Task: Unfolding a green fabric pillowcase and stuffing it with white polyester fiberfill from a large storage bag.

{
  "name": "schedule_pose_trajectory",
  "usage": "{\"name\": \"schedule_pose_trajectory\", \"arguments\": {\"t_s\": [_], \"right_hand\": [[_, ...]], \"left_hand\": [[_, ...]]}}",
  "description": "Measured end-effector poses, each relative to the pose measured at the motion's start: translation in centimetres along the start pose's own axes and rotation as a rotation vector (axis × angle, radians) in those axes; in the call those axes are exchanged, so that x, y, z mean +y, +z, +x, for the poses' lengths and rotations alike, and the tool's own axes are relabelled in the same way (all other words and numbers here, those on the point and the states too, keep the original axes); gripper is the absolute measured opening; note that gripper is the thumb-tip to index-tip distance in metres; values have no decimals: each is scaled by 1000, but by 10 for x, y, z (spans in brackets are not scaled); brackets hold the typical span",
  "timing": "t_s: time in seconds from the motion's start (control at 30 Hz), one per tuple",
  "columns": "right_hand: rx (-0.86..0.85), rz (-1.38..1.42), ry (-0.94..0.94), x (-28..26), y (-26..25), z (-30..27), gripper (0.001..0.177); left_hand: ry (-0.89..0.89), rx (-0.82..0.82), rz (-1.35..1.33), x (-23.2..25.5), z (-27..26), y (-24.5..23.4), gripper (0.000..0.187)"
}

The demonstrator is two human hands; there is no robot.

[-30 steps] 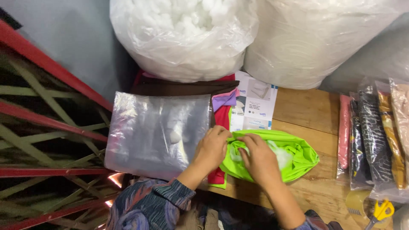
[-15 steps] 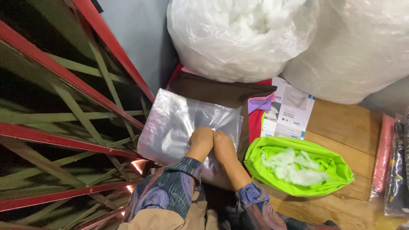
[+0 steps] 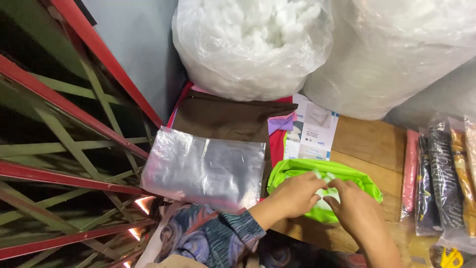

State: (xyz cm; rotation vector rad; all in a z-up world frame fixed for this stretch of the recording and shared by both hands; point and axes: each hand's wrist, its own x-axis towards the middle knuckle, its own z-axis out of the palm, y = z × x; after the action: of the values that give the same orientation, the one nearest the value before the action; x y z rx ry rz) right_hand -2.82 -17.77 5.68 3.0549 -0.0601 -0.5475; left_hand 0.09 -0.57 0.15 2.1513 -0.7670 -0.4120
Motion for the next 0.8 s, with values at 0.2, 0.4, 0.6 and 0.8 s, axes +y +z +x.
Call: {"name": "schedule_pose_trajectory", "arguments": {"t_s": [0.2, 0.4, 0.6, 0.8], "right_hand": [[264, 213, -46, -55, -48, 21, 24], [855, 267, -418, -114, -125, 96, 27], [1072, 145, -503, -171, -190, 201, 25], [1213, 21, -436, -214, -203, 298, 20]], "left_hand": [[17, 414, 73, 2, 31, -53, 21], [117, 969, 305, 2, 56, -168, 29], [-99, 1227, 811, -33, 102, -271, 23], [-326, 1212, 925, -100, 163, -311, 35]]}}
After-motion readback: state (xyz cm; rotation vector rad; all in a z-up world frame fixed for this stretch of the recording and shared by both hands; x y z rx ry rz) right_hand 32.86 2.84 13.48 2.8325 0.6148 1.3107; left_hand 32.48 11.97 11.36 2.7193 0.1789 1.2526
